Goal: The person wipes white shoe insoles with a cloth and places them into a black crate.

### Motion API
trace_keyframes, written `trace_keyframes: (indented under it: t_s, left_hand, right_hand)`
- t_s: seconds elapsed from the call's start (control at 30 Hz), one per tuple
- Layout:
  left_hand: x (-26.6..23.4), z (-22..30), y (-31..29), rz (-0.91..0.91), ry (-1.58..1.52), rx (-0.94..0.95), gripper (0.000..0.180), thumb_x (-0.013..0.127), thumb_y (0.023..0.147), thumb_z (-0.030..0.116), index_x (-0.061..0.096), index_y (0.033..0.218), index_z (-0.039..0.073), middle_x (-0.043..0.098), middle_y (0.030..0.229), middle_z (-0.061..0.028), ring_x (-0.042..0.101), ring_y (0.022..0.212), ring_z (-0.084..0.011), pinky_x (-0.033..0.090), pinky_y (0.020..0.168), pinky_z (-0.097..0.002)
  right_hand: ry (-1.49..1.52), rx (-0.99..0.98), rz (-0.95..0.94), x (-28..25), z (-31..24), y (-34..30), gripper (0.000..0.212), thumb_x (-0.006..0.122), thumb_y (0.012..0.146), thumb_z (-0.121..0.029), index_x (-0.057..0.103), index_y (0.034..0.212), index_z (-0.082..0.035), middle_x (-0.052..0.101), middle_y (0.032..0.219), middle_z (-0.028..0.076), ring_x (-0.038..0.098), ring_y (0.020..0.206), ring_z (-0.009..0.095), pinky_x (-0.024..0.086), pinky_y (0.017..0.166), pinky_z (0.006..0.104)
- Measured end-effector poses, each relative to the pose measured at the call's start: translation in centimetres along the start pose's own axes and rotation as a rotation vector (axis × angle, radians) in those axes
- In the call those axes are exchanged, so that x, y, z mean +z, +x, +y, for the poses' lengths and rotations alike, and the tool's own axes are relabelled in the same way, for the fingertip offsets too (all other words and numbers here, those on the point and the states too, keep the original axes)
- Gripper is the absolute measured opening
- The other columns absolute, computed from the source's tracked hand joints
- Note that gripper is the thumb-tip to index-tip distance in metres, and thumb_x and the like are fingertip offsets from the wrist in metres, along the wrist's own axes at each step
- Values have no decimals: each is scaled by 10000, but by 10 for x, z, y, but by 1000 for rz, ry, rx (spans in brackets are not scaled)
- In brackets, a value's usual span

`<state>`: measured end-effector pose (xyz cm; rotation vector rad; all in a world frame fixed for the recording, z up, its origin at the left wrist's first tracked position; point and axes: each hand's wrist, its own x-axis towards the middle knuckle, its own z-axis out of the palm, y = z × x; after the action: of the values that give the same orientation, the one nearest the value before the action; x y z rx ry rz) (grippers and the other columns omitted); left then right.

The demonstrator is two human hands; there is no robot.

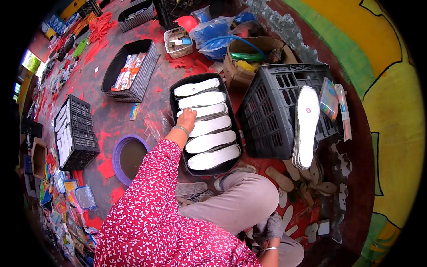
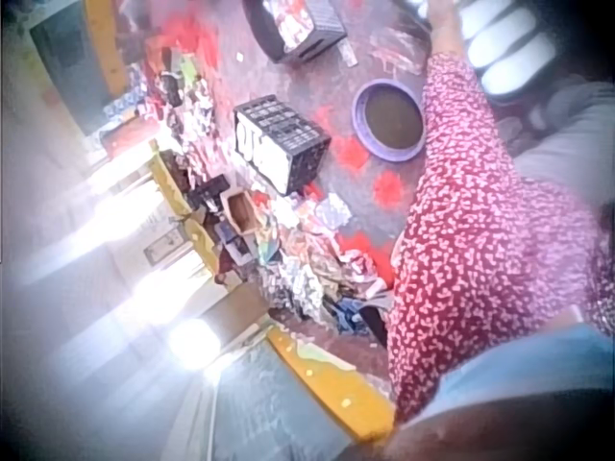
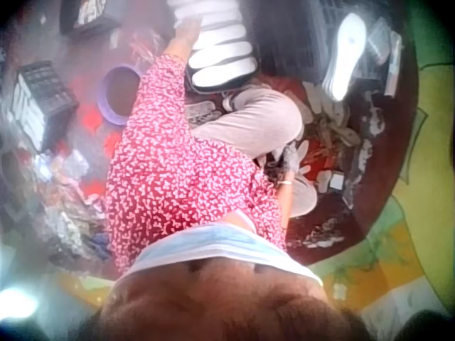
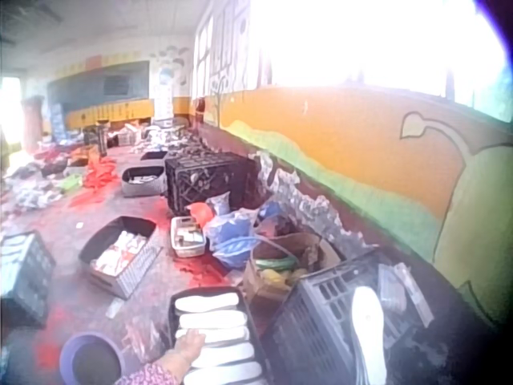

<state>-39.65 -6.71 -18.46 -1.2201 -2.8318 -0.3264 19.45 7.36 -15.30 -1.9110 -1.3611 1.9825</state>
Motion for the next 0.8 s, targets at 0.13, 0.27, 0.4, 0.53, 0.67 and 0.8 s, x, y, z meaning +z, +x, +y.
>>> trace_keyframes:
  t_s: [0.13, 0.27, 0.4, 0.53, 0.67, 0.8]
  left_hand:
    - [8, 4, 0, -138, 17, -53, 186, 518, 756, 22, 567, 931, 63, 553, 994, -114, 522, 977, -270, 484, 770, -372]
    - [10, 6, 5, -159, 6, -44, 201, 506, 768, 28, 567, 956, 61, 552, 1017, -112, 522, 985, -273, 482, 780, -372]
    - [6, 8, 5, -202, -4, -13, 217, 495, 773, 26, 567, 975, 57, 549, 1051, -112, 513, 1010, -274, 482, 793, -366]
    - [6, 4, -3, -180, -65, 32, 219, 483, 772, 13, 568, 971, 50, 545, 1106, -117, 500, 1039, -273, 480, 819, -356]
    - [7, 0, -7, -171, -96, 58, 219, 473, 773, 4, 568, 966, 44, 536, 1150, -123, 495, 1050, -276, 478, 834, -347]
    - [10, 0, -8, -180, -103, 66, 222, 474, 773, 5, 564, 974, 34, 527, 1170, -129, 490, 1060, -277, 471, 848, -344]
  right_hand:
    - [-137, -80, 4, -6, 6, 4, 408, 505, 891, -353, 529, 1169, -56, 595, 1055, 74, 569, 886, 224, 470, 752, 330]
    - [-117, -67, 38, 7, -12, -7, 416, 503, 894, -350, 524, 1179, -48, 593, 1061, 72, 570, 890, 218, 471, 748, 328]
    - [-354, -154, 62, 16, -30, -30, 413, 502, 894, -342, 525, 1181, -45, 594, 1061, 71, 570, 893, 217, 471, 746, 327]
    - [-367, -153, 55, 7, -17, -22, 394, 496, 898, -329, 529, 1176, -52, 594, 1060, 67, 567, 899, 215, 467, 757, 324]
    - [-365, -166, 43, -2, -3, -2, 376, 490, 901, -316, 534, 1171, -58, 594, 1059, 63, 565, 904, 213, 463, 767, 321]
    - [-430, -224, 46, -28, 35, 32, 359, 484, 904, -304, 538, 1166, -64, 594, 1059, 59, 562, 909, 212, 460, 778, 318]
